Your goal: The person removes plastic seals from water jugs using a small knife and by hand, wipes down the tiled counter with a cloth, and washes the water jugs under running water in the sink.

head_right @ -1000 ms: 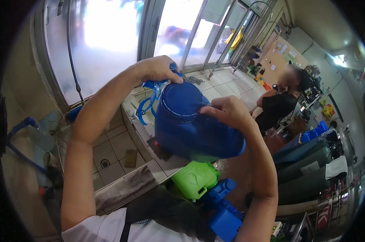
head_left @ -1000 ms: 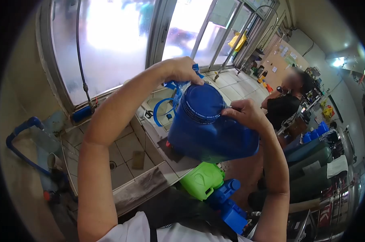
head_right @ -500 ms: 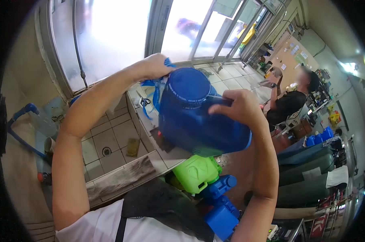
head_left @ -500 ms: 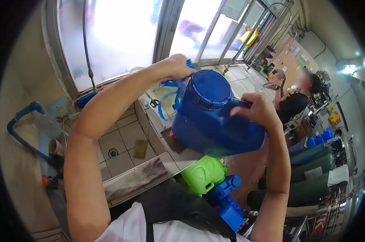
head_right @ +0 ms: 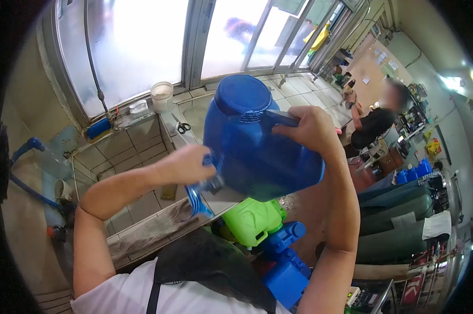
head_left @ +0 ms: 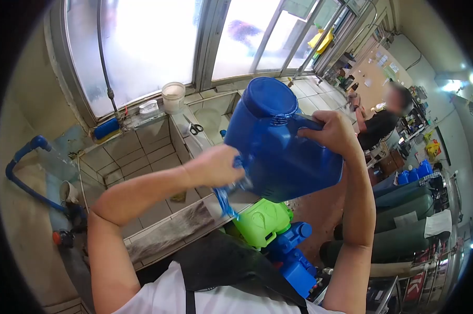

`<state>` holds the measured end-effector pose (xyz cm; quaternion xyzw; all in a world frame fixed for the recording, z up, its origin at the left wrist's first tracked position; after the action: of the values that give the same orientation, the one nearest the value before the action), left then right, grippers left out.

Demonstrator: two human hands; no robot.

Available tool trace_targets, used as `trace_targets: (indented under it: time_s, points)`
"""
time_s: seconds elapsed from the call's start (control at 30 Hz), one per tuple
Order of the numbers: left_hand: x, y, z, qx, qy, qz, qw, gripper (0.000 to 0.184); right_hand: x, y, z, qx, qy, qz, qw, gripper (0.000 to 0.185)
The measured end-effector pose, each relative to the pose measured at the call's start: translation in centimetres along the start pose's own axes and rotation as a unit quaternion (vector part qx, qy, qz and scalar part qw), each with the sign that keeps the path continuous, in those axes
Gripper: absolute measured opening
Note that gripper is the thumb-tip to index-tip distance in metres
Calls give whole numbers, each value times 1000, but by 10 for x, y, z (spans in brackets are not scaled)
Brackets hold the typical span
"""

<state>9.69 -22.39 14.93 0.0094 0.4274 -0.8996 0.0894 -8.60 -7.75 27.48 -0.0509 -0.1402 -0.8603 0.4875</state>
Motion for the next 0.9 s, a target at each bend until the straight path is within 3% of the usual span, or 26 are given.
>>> trace_targets:
  time_s: [0.07, 0.23, 0.37, 0.43, 0.47, 0.5, 0.53, 0.57, 0.6, 0.67, 0.73, 0.8, 0.87, 0.9]
  points:
    - [-2, -27, -42, -27, 55, -102, 993, 29, 0, 8, 2, 9, -17, 19, 1000, 38]
    - [26, -116, -111, -82, 105, -215, 967, 31, -11, 9, 0, -2, -12, -16, 1000, 43]
    - [24, -178, -98, -155, 151, -247, 945, 32, -23, 14, 2, -14, -41, -9, 999, 47]
    - [20, -194, -68, -101, 127, -331, 930, 28, -26, 12, 0, -3, -45, -21, 999, 45]
    - [15, -200, -34, -82, 118, -300, 943, 27, -28, 6, -1, -13, -68, -22, 997, 43]
    - [-3, -208, 10, -70, -42, -410, 908, 27, -28, -9, -12, -27, -146, 61, 987, 41]
    - [25, -188, 36, -7, -34, -236, 971, 33, -33, -19, -24, -43, -221, 143, 964, 40]
    - [40, -181, 66, -252, -4, -201, 947, 40, -34, -10, -23, 202, -26, -15, 979, 41]
    - [34, -185, 95, -362, -65, -250, 896, 46, -40, 11, -12, 206, -30, -17, 978, 41]
    - [66, -158, 153, -267, -117, -337, 895, 50, -49, 40, -8, -66, -17, 3, 998, 43]
    - [71, -133, 181, -366, -142, -289, 873, 46, -58, 46, -6, -52, -54, 20, 997, 33]
    - [142, -45, 199, -303, -174, -108, 931, 40, -69, 58, -7, -42, -66, 74, 994, 31]
    - [143, -10, 182, -232, -238, -43, 942, 35, -78, 64, -7, -45, -71, 94, 992, 31]
    - [146, 12, 195, -50, -336, -39, 940, 35, -83, 68, -8, -50, -74, 113, 989, 30]
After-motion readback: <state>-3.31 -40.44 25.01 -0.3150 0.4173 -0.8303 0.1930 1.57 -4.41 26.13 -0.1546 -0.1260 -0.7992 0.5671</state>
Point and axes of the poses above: each hand's wrist, its own x-axis towards the middle knuckle, its own z-axis out of the back of the hand, y = z × x, the point moved 8 cm from there along x, towards the middle knuckle, and after that the axes turned 1 degree about -z, right-handed, at the moved point
